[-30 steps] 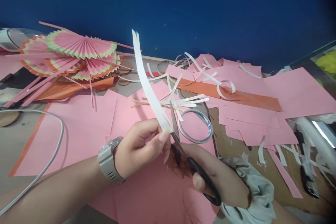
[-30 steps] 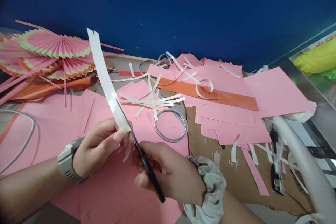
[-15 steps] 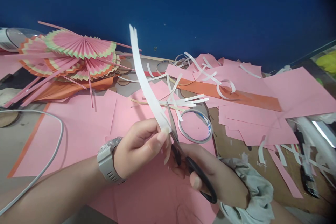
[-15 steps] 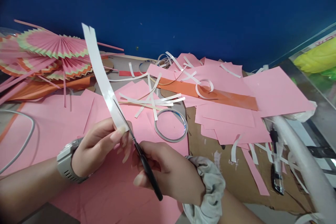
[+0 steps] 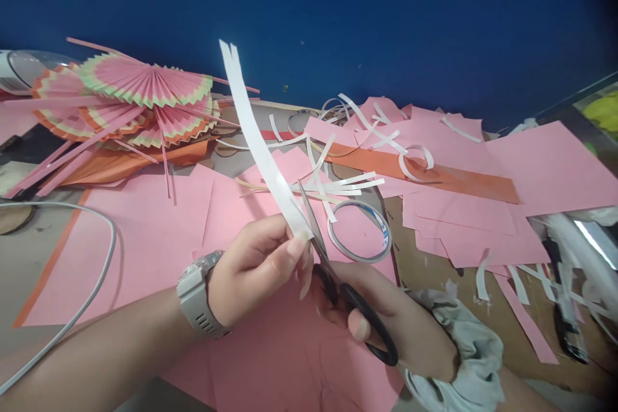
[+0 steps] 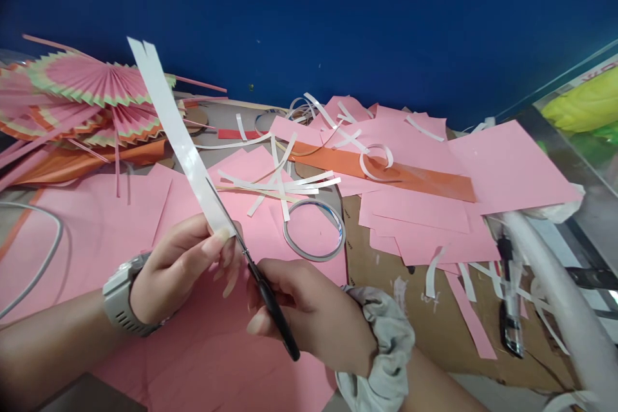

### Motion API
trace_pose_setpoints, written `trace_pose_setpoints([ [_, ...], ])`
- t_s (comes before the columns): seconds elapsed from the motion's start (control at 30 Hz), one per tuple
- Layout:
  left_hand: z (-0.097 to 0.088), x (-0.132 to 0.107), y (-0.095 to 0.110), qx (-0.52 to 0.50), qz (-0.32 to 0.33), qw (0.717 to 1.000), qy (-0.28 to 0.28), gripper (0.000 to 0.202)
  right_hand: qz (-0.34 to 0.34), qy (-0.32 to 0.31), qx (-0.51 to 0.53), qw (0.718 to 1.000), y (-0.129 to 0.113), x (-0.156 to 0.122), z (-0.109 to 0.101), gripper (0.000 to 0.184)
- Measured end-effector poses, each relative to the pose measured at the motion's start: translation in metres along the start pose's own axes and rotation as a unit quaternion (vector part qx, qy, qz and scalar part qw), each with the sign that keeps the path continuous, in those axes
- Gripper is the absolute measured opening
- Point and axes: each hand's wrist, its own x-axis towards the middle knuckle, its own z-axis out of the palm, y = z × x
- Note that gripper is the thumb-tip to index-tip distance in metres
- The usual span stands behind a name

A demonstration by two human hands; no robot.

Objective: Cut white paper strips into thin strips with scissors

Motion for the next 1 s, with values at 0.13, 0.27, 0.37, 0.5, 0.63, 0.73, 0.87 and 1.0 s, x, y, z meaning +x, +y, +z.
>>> trace_pose_setpoints([
  [0.13,-0.0004,-0.0009,-0.0001,0.002,-0.001,1.0,0.002,0.029,0.027,-0.03,0.019,0.999,0.0027,0.0017,-0.0049,0.052],
  [0.27,-0.0009,-0.0013,0.0001,-0.001,-0.002,1.0,0.004,0.029,0.045,-0.036,0.021,0.998,0.0027,0.0039,-0.0076,0.056],
  [0.37,-0.0008,-0.0007,-0.0003,-0.007,-0.002,1.0,0.003,0.029,0.045,-0.034,0.008,0.998,0.0028,0.0055,-0.0078,0.058],
  [0.5,-0.0007,-0.0009,-0.0003,-0.006,-0.008,1.0,0.007,0.029,0.053,-0.047,0.007,0.997,0.0032,0.006,-0.0087,0.058],
  [0.63,-0.0004,-0.0015,-0.0002,-0.011,-0.01,1.0,0.01,0.029,0.056,-0.06,0.017,0.997,0.0034,0.0061,-0.0098,0.054],
  [0.73,-0.0002,-0.0015,-0.001,-0.018,-0.009,1.0,0.012,0.029,0.042,-0.057,0.009,0.997,0.0032,0.0066,-0.0096,0.053],
  [0.87,-0.0003,-0.0021,-0.0012,-0.017,-0.01,1.0,0.014,0.029,0.033,-0.047,-0.01,0.998,0.0013,0.0071,-0.0081,0.053],
  [1.0,-0.0005,-0.0026,0.001,0.0,-0.017,1.0,0.023,0.03,0.02,-0.033,-0.034,0.999,-0.0003,0.0082,-0.0068,0.044],
])
